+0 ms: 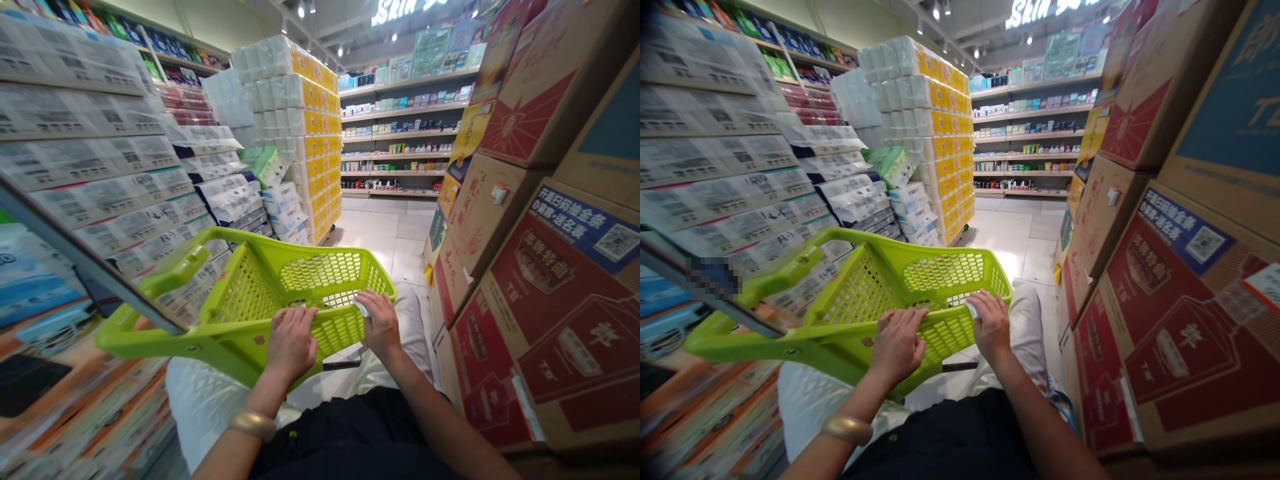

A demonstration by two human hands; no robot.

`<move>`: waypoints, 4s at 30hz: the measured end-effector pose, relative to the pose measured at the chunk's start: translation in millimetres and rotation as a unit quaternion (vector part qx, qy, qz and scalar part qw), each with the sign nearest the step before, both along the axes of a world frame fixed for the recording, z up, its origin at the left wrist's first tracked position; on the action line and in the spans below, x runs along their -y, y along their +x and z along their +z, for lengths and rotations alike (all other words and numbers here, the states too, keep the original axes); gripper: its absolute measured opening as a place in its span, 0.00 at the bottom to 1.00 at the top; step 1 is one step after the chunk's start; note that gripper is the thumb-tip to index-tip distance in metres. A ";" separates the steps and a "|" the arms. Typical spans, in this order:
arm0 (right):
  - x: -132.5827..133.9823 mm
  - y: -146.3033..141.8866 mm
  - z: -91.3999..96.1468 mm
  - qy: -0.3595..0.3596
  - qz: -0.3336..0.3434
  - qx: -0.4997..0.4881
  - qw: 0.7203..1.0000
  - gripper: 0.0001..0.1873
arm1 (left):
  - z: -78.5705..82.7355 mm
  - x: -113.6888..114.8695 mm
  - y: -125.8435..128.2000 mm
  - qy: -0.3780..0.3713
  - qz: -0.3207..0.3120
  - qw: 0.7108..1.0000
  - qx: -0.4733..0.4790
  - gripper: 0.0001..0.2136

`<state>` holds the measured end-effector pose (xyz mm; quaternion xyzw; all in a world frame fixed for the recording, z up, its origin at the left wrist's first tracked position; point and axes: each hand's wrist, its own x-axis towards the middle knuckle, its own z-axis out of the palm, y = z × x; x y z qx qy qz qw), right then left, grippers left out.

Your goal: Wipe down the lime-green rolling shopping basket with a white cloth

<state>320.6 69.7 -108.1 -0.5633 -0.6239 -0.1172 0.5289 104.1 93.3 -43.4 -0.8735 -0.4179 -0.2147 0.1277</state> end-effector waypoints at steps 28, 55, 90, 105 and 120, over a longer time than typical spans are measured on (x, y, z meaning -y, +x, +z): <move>-1.3 -11.5 2.3 0.011 0.014 -0.005 1.000 0.28 | 5.6 2.9 2.1 -0.008 0.004 1.000 -0.006 0.23; -5.1 44.7 -11.1 0.013 -0.039 -0.024 0.999 0.22 | 16.4 -39.4 -8.6 -0.058 -0.055 0.997 -0.002 0.21; 10.0 -29.2 -13.3 -0.011 0.138 0.040 0.990 0.33 | -32.8 -8.8 17.6 -0.149 -0.037 0.987 0.047 0.34; 10.1 -38.9 -16.8 -0.030 0.140 0.066 0.988 0.32 | -38.0 -25.8 -0.7 -0.090 0.003 0.995 0.039 0.22; 11.9 -30.6 -17.5 -0.011 0.104 0.064 0.992 0.32 | -29.2 -18.1 0.5 -0.041 -0.010 0.999 0.026 0.19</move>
